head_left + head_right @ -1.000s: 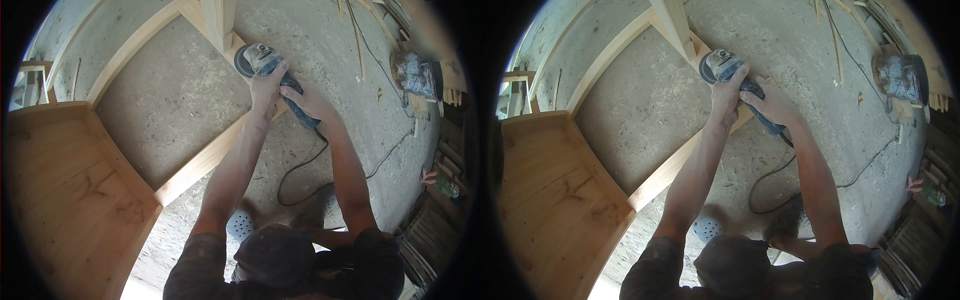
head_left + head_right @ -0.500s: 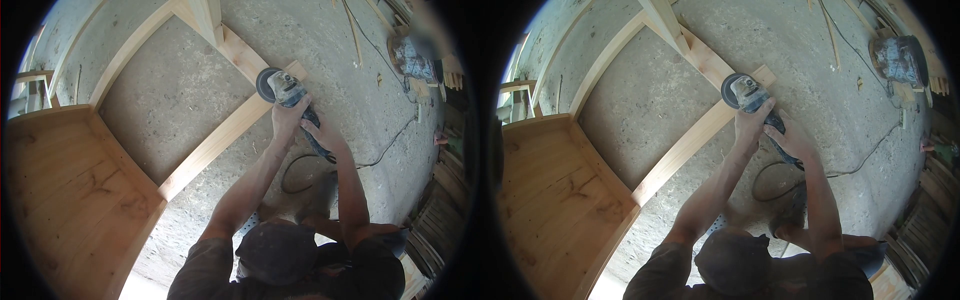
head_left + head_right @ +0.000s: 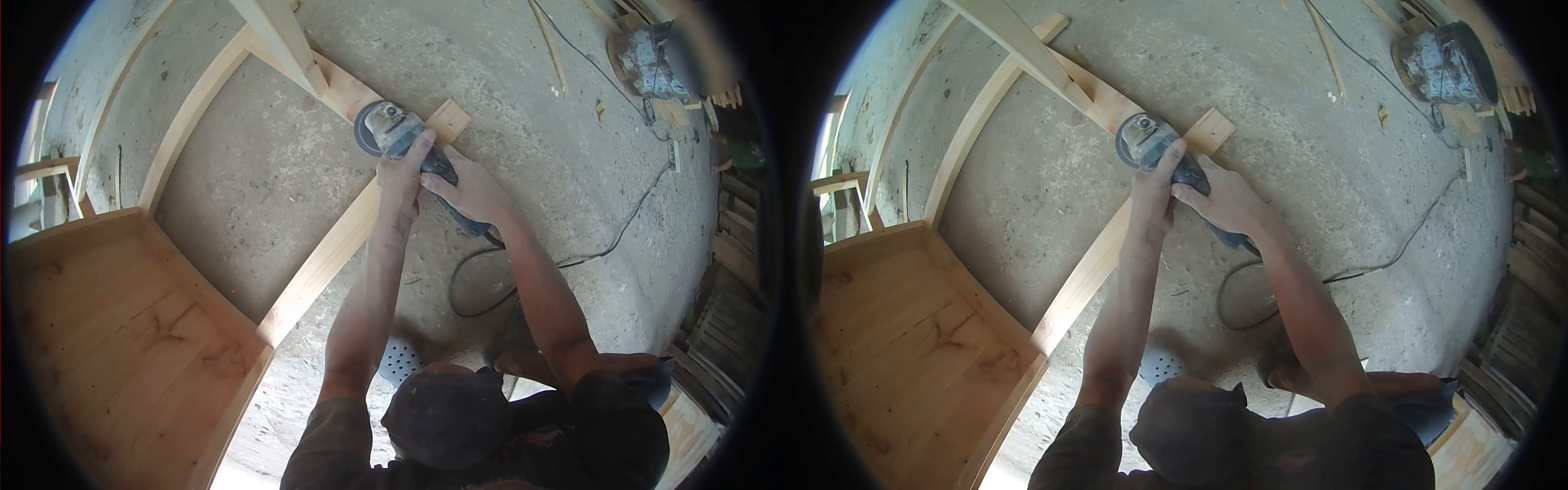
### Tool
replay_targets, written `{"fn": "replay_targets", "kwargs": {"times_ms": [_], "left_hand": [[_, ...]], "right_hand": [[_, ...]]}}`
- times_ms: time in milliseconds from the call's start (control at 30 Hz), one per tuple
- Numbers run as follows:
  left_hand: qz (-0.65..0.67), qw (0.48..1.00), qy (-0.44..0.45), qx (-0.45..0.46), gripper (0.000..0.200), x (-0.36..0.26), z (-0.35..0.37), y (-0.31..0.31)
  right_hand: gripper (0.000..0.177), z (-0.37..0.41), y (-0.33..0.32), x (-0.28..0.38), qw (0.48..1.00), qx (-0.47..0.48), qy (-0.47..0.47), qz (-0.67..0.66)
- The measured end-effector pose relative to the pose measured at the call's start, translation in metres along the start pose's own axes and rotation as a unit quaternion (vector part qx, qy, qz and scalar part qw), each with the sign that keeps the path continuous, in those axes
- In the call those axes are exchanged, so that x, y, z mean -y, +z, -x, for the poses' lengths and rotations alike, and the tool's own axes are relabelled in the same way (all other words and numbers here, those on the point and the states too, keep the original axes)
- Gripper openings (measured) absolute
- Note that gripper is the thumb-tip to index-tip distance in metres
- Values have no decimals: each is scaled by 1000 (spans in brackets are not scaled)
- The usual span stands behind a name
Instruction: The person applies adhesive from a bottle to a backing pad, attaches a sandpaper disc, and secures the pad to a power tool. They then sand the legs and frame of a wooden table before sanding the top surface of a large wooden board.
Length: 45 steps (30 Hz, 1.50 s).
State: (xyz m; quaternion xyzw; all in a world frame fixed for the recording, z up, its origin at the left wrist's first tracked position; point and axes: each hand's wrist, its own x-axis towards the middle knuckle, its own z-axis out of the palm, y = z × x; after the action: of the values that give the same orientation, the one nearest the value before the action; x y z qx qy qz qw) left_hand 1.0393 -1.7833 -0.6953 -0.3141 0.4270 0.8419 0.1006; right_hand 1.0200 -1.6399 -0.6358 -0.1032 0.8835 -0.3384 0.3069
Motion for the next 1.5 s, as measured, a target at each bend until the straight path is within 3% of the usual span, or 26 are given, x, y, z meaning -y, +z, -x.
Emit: {"fn": "replay_targets", "kwargs": {"times_ms": [100, 333, 400, 467, 633, 700, 833, 1000, 1133, 1200, 1333, 1400, 1500], "left_hand": [[5, 1000, 1, 9, 52, 2, -2, 18], [-91, 995, -28, 8, 49, 32, 8, 73], [-81, 996, -24, 17, 45, 39, 0, 86], [-85, 993, -20, 74, 44, 41, -7, 99], [-158, 982, -60, 87, 42, 32, -5, 105], [-41, 996, -4, 84, 43, 39, 5, 87], [-68, 997, -13, 25, 46, 47, 35, 40], [-43, 995, 7, -89, 50, 51, 116, -35], [103, 985, 23, -139, 60, 43, 186, -105], [203, 966, 39, -156, 60, 33, 217, -140], [283, 934, 86, -198, 65, 24, 252, -202], [313, 923, 110, -194, 61, 19, 260, -226], [302, 924, 113, -203, 61, 16, 265, -245]], "right_hand": [[68, 6, -17, 2, 998, -4, 51, 37], [71, 42, -36, -61, 997, -51, 38, 38], [70, 39, -37, -88, 993, -112, 21, 25], [70, 39, -44, -98, 992, -121, 31, 0], [69, 46, -47, -92, 986, -135, 73, -70], [69, 43, -39, -85, 995, -77, 67, -19], [69, 63, -13, -47, 998, -26, 57, -4], [79, 93, 41, -6, 992, 69, -99, -36], [84, 102, 88, 63, 974, 173, -145, -6], [86, 101, 112, 101, 951, 280, -114, 64], [88, 89, 169, 148, 925, 325, -160, 114], [88, 81, 198, 161, 912, 299, -245, 136], [88, 71, 206, 201, 888, 401, -175, 140]]}}
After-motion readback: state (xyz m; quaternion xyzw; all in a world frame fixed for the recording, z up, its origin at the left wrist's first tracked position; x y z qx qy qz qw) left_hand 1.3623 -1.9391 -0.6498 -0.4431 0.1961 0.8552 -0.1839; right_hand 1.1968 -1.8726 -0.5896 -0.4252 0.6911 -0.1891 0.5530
